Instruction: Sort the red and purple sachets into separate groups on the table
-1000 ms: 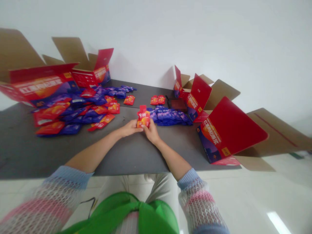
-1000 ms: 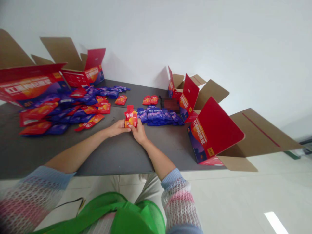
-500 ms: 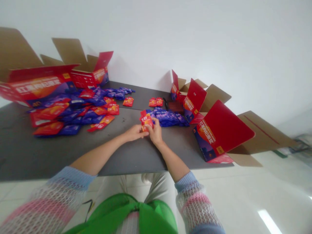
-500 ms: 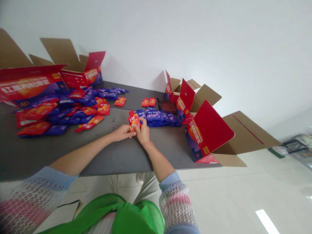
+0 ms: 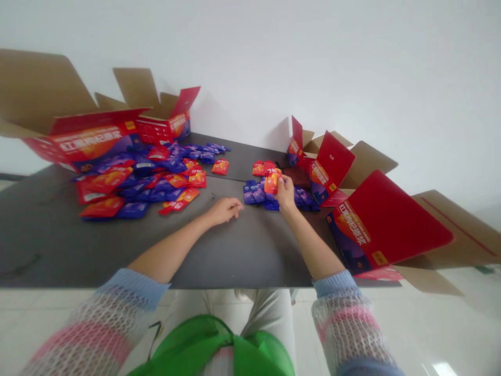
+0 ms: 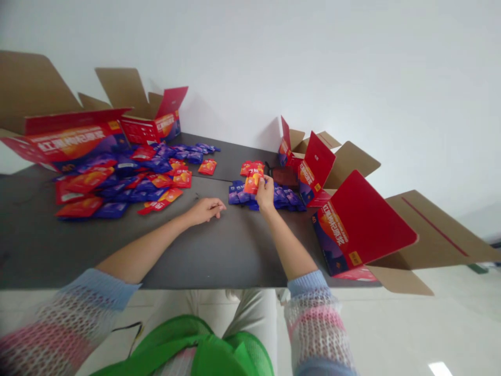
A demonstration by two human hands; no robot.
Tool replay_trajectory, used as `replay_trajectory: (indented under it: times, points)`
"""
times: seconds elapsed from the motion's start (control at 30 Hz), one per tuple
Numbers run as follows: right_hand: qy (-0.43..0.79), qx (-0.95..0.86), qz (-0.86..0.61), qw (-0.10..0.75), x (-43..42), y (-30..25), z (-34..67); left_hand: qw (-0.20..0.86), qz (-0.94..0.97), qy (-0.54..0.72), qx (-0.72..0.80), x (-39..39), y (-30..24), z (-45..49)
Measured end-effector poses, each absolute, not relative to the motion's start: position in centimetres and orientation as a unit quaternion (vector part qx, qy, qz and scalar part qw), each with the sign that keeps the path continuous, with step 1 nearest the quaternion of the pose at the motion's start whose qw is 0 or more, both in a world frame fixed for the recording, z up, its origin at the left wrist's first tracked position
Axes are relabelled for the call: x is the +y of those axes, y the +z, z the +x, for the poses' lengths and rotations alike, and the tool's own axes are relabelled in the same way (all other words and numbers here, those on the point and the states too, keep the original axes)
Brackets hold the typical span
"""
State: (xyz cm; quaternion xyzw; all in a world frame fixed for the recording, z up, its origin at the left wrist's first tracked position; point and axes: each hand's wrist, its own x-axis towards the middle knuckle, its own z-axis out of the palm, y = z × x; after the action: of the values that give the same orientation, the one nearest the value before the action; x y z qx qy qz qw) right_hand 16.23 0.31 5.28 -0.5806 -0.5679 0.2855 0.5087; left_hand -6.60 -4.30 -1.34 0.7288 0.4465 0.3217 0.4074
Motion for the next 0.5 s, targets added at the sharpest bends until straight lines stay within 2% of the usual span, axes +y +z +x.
replay_trajectory:
  times: [0.23, 0.5]
  points:
    - [0.301, -0.534, -0.671, 0.417, 7.6, 8.7, 16.1, 0.427, 0.715, 0.322, 0.45, -4.4, -1.1, -6.6]
    - [0.288, -0.524, -0.725, 0.341, 16.0, 6.7, 15.5, 0.449, 0.694, 0.325, 0.46, -4.5, -1.0, -7.0]
